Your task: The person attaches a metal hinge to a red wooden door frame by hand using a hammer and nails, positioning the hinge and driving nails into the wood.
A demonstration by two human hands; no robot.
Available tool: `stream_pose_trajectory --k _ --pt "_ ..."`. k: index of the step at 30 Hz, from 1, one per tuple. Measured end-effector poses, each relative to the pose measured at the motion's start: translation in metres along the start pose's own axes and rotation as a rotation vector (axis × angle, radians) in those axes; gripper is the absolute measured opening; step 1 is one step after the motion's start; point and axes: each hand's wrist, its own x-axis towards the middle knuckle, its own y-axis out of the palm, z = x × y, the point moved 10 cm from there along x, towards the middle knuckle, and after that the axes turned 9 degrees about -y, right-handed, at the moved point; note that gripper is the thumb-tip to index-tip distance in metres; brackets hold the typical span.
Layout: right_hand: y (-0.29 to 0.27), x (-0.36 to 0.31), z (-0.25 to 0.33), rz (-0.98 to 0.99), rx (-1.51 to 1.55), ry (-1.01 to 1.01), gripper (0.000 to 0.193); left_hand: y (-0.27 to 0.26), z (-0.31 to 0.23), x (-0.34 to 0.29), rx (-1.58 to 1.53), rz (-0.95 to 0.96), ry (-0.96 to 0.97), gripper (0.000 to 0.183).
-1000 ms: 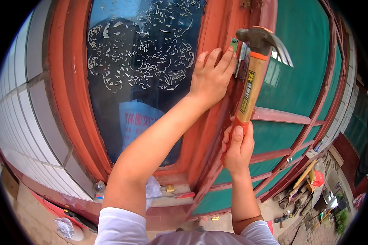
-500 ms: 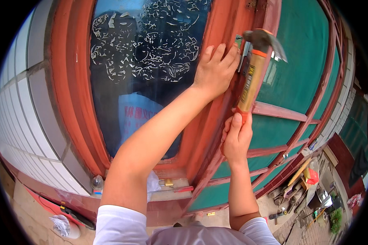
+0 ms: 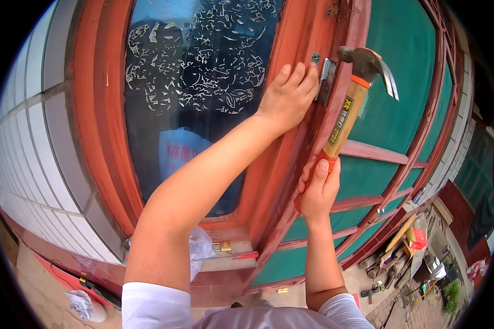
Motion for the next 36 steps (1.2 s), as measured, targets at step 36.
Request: stream_pose_trajectory --k 36 --pt "-0.010 0.009 -0.012 0.138 -0.037 0.054 0.031 0.005 -0.031 -0.008 -0.074 0.262 -0.278 0.064"
